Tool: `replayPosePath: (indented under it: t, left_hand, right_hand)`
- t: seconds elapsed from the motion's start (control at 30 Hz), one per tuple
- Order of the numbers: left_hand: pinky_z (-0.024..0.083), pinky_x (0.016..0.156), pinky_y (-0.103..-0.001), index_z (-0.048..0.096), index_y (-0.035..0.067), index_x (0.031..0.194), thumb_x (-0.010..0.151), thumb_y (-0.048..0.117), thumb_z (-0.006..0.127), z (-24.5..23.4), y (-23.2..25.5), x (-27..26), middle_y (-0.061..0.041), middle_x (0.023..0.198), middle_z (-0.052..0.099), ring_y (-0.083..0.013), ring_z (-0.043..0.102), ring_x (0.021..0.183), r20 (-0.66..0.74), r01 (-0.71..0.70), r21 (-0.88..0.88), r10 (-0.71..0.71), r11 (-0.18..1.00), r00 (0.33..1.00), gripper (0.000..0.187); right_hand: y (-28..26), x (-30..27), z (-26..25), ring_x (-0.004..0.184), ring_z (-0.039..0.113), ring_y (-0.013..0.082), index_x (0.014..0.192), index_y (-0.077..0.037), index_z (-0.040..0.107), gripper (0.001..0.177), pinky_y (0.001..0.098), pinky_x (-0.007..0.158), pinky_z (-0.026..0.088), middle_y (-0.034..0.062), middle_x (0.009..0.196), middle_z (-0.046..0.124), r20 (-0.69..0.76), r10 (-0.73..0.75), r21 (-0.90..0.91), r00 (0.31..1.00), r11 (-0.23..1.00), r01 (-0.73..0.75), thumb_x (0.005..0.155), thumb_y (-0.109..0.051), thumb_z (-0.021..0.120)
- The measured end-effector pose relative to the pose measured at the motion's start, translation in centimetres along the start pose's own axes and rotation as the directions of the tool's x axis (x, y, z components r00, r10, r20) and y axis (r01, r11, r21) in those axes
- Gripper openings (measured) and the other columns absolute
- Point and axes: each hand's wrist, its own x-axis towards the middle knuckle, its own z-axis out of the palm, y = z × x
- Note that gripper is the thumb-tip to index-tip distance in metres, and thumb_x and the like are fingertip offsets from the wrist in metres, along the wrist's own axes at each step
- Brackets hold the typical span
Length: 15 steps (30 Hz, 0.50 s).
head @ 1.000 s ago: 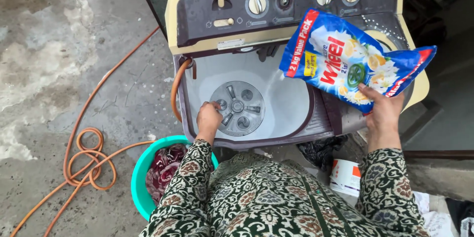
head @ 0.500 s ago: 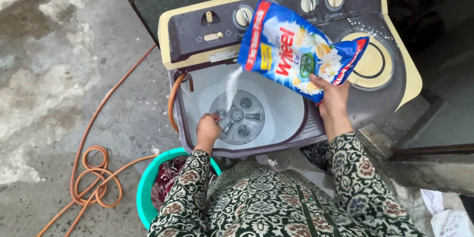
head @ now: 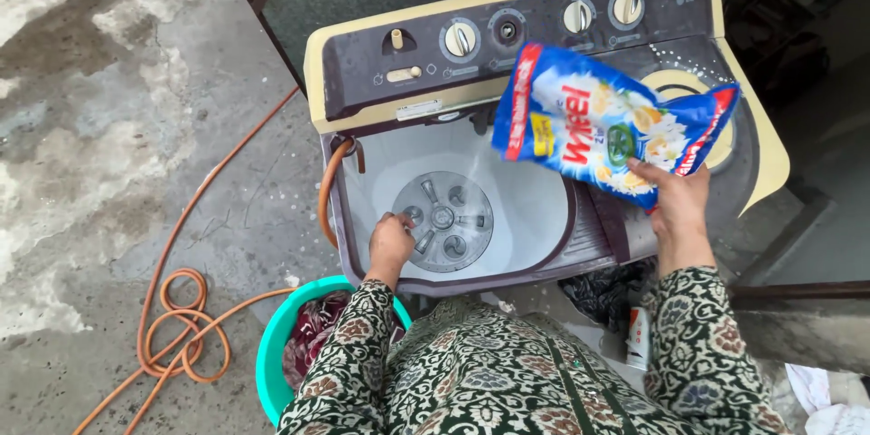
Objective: Washing clothes in a semi-automatic washing machine and transferring them to the dryer section.
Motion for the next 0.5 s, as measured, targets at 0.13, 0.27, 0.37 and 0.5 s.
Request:
replayPosePath:
  t: [0.13,0.27,0.37,0.5]
  left_hand:
    - [0.054,0.09,-0.046,0.076,0.014,0.095,0.081,0.008,0.069,-0.8,0.7,-0.1,-0.012,0.112,0.067,-0.037,0.066,0.104,-0.032,-0.029,-0.037,0.028,0.999,0.999,0.017]
    - [0.054,0.089,-0.046,0.076,0.014,0.095,0.08,0.007,0.069,-3.0,4.4,3.0,-0.013,0.107,0.069,-0.0352,0.068,0.103,-0.135,-0.104,-0.093,0.091,0.99,0.987,0.019]
    - [0.055,0.086,-0.045,0.073,0.012,0.099,0.087,0.015,0.068,-6.3,9.7,6.7,-0.014,0.107,0.068,-0.0339,0.072,0.093,-0.206,-0.143,-0.2,0.101,0.969,0.973,0.013]
    - [0.054,0.084,-0.047,0.072,0.007,0.098,0.091,0.02,0.072,-8.8,16.0,13.4,-0.018,0.1,0.069,-0.0373,0.069,0.093,-0.418,-0.448,-0.164,0.35,0.879,0.839,0.015]
  right_hand:
    - [1.0,0.0,-0.9,0.113,0.073,0.0308,0.136,0.007,0.057,0.062,0.0428,0.096,0.063,0.0184,0.129,0.07,-0.003,0.032,0.01,0.999,0.999,-0.032,0.077,0.019,0.072]
    - [0.2,-0.3,0.8,0.115,0.071,0.0304,0.139,0.003,0.054,0.066,0.0437,0.094,0.062,0.017,0.131,0.068,-0.018,0.045,0.109,0.999,0.993,-0.043,0.076,0.019,0.069]
    - [1.1,0.0,0.7,0.117,0.069,0.0299,0.142,-0.002,0.053,0.068,0.0444,0.095,0.061,0.0151,0.134,0.066,-0.042,0.081,0.174,0.996,0.982,-0.073,0.078,0.017,0.068]
    - [2.8,0.4,0.2,0.121,0.067,0.03,0.144,-0.003,0.054,0.061,0.0463,0.101,0.056,0.0139,0.135,0.066,0.009,0.274,0.362,0.962,0.896,-0.258,0.085,0.006,0.067]
